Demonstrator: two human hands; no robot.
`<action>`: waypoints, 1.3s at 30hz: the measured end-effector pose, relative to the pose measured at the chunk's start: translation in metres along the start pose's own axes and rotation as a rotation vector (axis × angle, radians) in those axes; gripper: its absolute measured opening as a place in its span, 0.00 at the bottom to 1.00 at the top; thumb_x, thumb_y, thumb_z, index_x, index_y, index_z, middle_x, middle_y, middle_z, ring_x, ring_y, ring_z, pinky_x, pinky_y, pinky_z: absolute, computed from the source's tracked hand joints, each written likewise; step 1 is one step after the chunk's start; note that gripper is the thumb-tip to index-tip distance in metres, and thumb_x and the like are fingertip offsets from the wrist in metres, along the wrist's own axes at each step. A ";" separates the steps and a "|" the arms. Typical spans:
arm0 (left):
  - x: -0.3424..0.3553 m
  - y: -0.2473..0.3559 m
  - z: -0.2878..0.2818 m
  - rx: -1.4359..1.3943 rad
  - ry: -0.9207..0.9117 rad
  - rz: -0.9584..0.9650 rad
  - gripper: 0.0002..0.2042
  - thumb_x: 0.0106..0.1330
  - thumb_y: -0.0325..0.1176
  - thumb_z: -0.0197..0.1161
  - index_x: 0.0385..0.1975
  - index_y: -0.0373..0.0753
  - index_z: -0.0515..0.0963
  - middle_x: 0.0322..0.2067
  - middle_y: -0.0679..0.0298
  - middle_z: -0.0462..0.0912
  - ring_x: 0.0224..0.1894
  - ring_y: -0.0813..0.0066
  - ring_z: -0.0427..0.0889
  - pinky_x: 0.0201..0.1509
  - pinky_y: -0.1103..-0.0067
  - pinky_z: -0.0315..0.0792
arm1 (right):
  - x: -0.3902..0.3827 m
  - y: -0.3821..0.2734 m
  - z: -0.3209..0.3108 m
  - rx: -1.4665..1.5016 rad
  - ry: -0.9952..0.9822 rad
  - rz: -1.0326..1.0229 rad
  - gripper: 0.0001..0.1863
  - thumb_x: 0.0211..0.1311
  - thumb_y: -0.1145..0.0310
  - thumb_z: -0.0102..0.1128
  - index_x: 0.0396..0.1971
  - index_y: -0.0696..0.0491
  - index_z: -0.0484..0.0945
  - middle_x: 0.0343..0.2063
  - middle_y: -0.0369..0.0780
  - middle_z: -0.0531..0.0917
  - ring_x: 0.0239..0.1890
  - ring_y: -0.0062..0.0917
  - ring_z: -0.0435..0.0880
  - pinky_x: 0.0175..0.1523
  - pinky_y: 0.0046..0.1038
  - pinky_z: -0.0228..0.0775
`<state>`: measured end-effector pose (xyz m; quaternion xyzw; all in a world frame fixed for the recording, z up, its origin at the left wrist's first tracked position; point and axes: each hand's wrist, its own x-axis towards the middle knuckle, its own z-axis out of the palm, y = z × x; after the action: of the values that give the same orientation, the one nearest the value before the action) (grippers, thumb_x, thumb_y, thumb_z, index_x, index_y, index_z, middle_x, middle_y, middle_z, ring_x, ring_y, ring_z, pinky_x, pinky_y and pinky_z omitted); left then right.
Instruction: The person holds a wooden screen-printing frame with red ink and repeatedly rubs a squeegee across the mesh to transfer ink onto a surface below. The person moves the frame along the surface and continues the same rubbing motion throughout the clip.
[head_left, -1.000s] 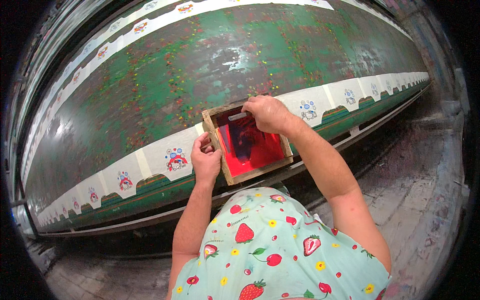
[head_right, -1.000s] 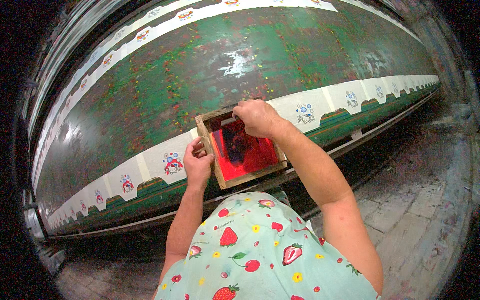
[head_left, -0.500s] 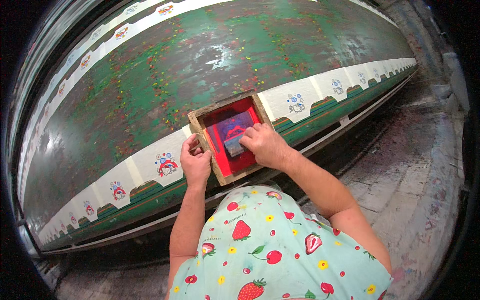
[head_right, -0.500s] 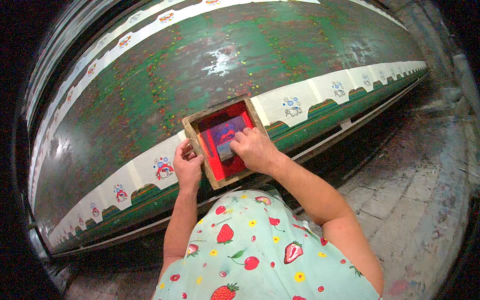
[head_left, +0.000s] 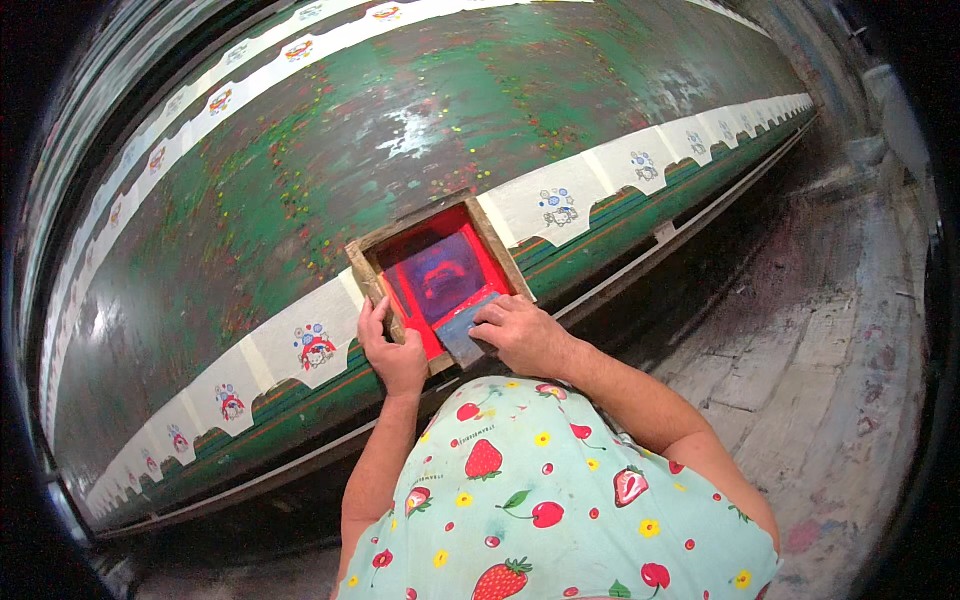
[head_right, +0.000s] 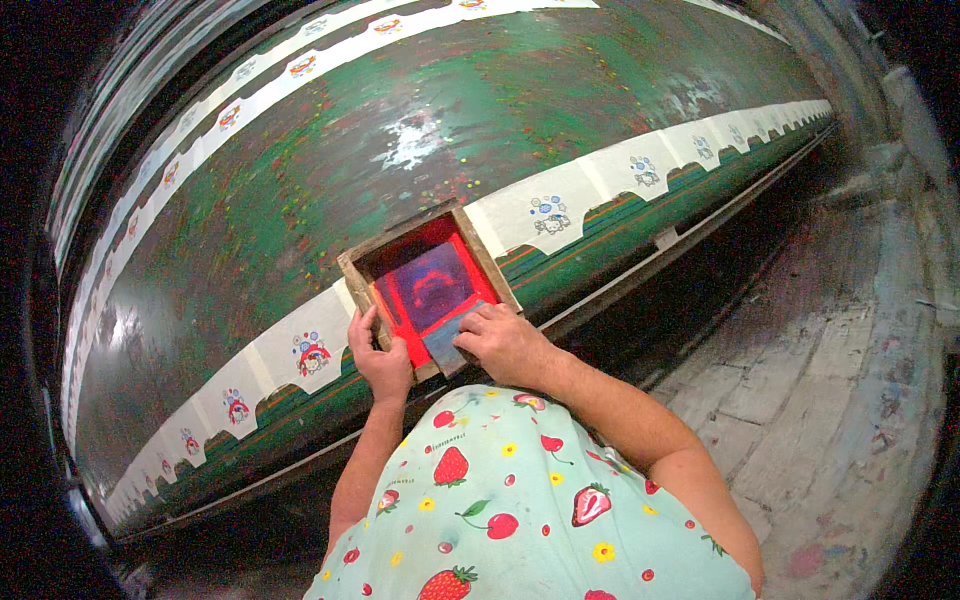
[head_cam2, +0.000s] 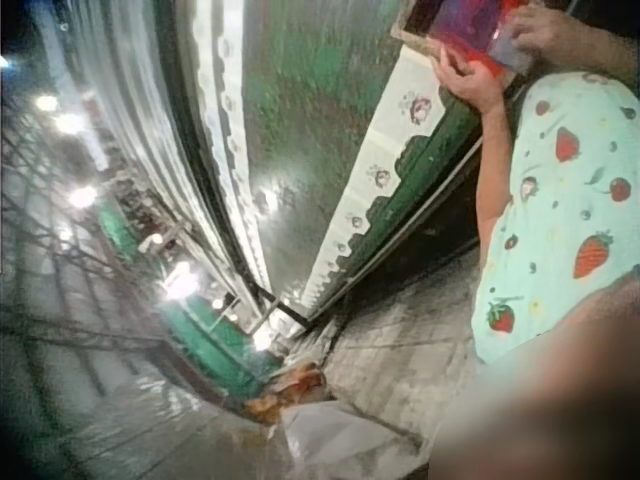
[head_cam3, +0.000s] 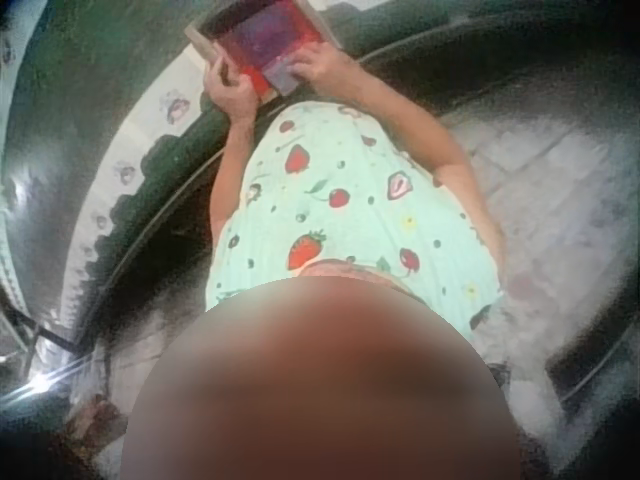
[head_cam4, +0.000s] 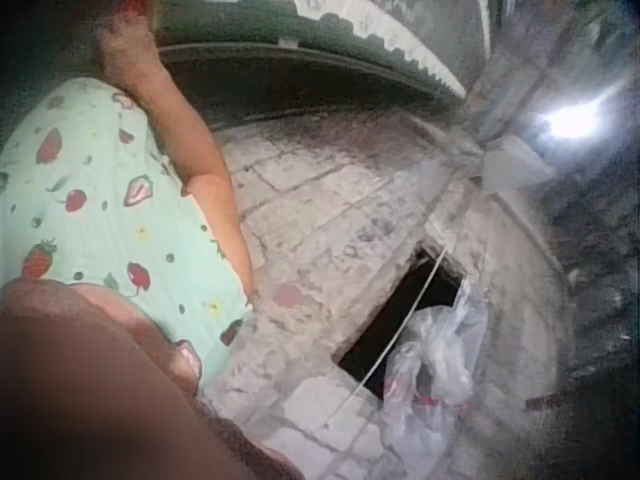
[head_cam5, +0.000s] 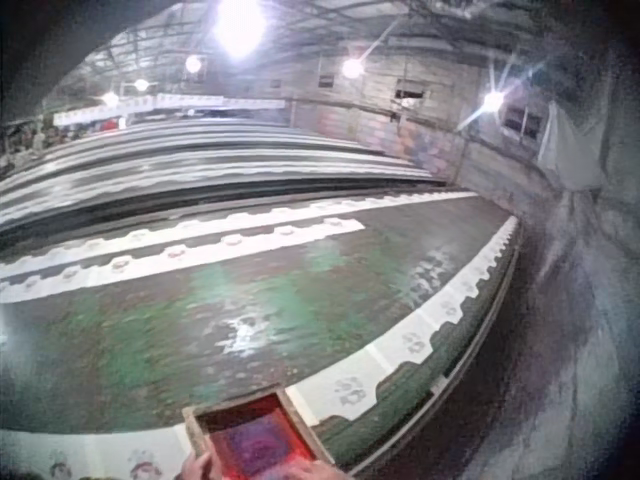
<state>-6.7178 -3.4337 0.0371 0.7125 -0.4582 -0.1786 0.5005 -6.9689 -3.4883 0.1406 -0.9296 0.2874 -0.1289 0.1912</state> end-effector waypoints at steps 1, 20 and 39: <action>0.000 0.001 0.002 -0.018 0.004 -0.028 0.30 0.58 0.17 0.68 0.64 0.35 0.85 0.73 0.40 0.79 0.77 0.42 0.77 0.84 0.59 0.68 | -0.003 0.003 -0.002 0.024 0.018 -0.020 0.15 0.63 0.70 0.68 0.49 0.53 0.89 0.51 0.43 0.88 0.58 0.42 0.87 0.64 0.45 0.79; -0.020 0.111 0.198 -0.231 0.053 0.000 0.20 0.56 0.15 0.64 0.50 0.34 0.87 0.76 0.37 0.77 0.81 0.45 0.74 0.87 0.60 0.62 | -0.107 0.177 -0.098 0.094 0.204 -0.033 0.13 0.66 0.71 0.68 0.49 0.52 0.92 0.50 0.40 0.92 0.57 0.39 0.90 0.64 0.44 0.81; -0.024 0.117 0.234 -0.268 0.047 -0.177 0.15 0.57 0.15 0.65 0.44 0.33 0.88 0.80 0.41 0.76 0.73 0.62 0.82 0.73 0.72 0.75 | -0.115 0.246 -0.125 0.291 0.183 -0.168 0.17 0.61 0.78 0.70 0.51 0.54 0.89 0.50 0.42 0.91 0.56 0.41 0.89 0.64 0.44 0.82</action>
<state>-6.9525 -3.5509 0.0330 0.6810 -0.3539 -0.2647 0.5839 -7.2245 -3.6436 0.1315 -0.8974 0.2031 -0.2685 0.2851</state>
